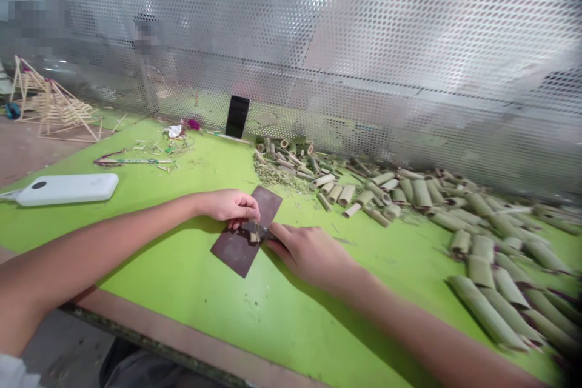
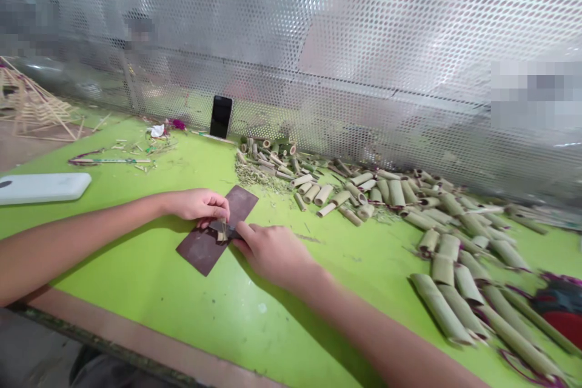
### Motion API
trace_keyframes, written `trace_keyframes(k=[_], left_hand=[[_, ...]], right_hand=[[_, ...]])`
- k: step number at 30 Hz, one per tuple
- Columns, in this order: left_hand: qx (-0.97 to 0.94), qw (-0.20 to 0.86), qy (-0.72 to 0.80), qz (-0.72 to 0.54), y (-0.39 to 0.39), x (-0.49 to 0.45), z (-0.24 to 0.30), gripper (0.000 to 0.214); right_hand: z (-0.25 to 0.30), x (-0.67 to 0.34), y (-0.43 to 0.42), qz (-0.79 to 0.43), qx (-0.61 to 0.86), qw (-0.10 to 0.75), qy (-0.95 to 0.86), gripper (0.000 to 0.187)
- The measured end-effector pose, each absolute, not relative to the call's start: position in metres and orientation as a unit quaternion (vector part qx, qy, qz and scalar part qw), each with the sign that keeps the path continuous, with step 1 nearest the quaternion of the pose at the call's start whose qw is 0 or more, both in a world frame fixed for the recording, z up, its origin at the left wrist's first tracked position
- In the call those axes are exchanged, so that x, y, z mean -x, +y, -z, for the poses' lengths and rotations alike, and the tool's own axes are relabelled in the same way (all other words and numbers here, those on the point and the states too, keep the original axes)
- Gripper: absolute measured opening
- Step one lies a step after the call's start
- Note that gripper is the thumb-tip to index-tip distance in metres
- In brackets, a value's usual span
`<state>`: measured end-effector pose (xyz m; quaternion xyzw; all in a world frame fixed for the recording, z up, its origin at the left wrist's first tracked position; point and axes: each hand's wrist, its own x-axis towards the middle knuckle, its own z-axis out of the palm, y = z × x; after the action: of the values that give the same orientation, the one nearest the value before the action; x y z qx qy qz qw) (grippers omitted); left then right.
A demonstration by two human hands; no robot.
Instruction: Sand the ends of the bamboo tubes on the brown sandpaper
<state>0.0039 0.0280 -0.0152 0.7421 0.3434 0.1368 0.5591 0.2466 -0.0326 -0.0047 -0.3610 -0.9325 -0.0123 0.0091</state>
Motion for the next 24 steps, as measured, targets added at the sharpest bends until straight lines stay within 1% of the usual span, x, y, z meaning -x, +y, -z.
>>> trace_keyframes(k=[8, 12, 17, 24], left_hand=[[-0.737, 0.576, 0.327, -0.133, 0.028, -0.001, 0.018, 0.039], [-0.732, 0.568, 0.346, -0.15, 0.035, 0.007, 0.021, 0.042], [-0.732, 0.554, 0.363, -0.158, 0.039, 0.015, 0.02, 0.045], [-0.743, 0.536, 0.371, -0.152, 0.024, 0.003, 0.01, 0.044]], right_hand=[[-0.001, -0.251, -0.036, -0.003, 0.358, -0.006, -0.934, 0.024], [-0.003, -0.262, -0.045, -0.01, 0.335, -0.022, -0.942, 0.027], [0.0, -0.267, -0.048, 0.026, 0.339, -0.01, -0.94, 0.024], [0.001, -0.261, -0.036, 0.009, 0.395, 0.01, -0.919, 0.023]])
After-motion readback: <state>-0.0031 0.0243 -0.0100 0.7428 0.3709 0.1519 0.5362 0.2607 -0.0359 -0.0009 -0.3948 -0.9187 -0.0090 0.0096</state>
